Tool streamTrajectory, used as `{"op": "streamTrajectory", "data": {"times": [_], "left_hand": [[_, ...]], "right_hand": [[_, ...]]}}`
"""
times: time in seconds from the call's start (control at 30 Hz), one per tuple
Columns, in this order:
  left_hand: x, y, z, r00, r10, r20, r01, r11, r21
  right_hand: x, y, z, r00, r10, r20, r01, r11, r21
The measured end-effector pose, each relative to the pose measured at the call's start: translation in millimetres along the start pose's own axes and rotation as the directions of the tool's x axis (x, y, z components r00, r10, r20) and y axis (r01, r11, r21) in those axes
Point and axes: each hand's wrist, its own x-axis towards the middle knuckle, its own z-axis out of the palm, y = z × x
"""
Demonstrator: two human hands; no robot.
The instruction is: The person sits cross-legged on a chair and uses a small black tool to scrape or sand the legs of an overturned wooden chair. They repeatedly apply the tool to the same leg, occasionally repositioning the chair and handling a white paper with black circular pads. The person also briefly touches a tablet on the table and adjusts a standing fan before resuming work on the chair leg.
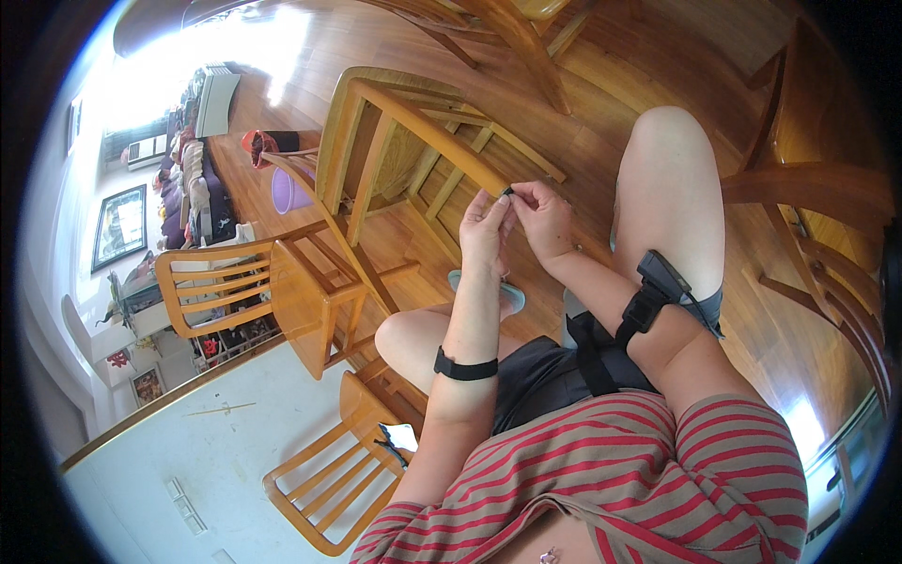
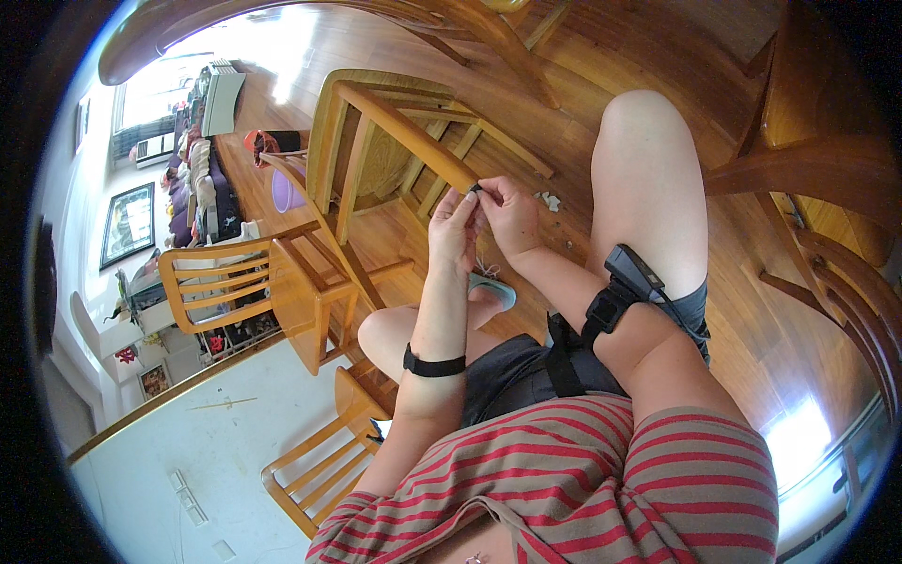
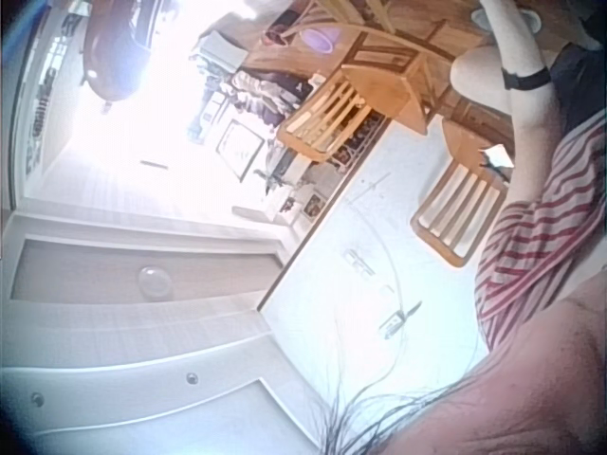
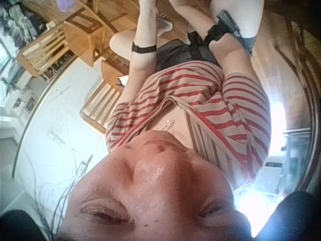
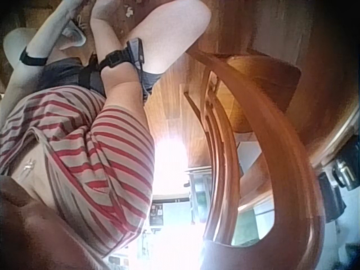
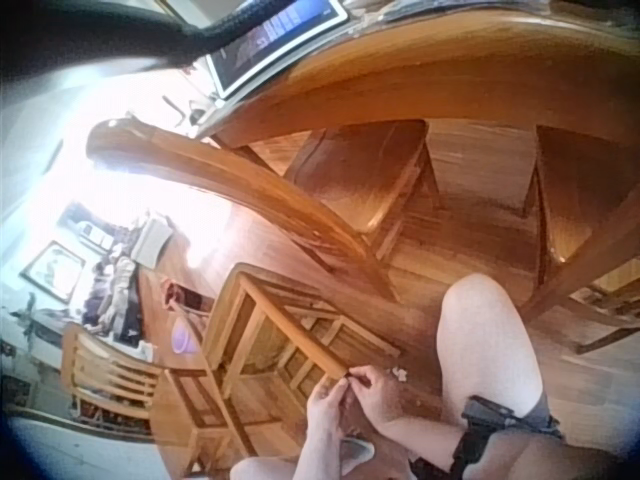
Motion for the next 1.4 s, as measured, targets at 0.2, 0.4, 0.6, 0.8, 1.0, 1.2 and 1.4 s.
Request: {"op": "streamTrajectory", "data": {"times": [0.2, 0.4, 0.6, 0.8, 1.0, 1.2, 1.4], "left_hand": [[4.4, -1.7, -5.7, 1.0, 0.012, 0.014, -0.013, 0.998, 0.064], [6.7, 7.4, -14.0, 0.944, 0.283, 0.17, -0.324, 0.689, 0.649], [4.0, 26.5, -0.5, 0.843, 0.378, 0.383, -0.467, 0.161, 0.869], [18.2, 22.9, 1.7, 0.769, 0.388, 0.508, -0.516, -0.09, 0.852], [23.7, 10.2, -5.1, 0.751, 0.395, 0.53, -0.552, -0.066, 0.831], [17.5, 17.9, -2.2, 0.847, 0.261, 0.463, -0.5, 0.098, 0.86], [1.4, 36.4, -23.4, 0.87, 0.241, 0.431, -0.486, 0.269, 0.831]], "right_hand": [[1.9, 3.2, -2.1, 0.989, -0.146, -0.02, 0.144, 0.987, -0.077], [5.6, 14.9, -5.8, 0.985, -0.165, 0.057, 0.168, 0.985, -0.041], [6.6, 27.9, 1.5, 1.0, 0.021, -0.002, -0.02, 0.997, 0.071], [1.4, 36.9, 4.0, 0.992, 0.106, 0.076, -0.116, 0.983, 0.145], [-6.6, 42.5, 10.0, 0.973, 0.2, 0.115, -0.219, 0.957, 0.192], [-3.1, 39.0, 5.7, 0.936, 0.345, 0.071, -0.35, 0.889, 0.296], [4.3, 18.3, 5.0, 0.987, 0.11, 0.117, -0.112, 0.994, 0.008]]}}
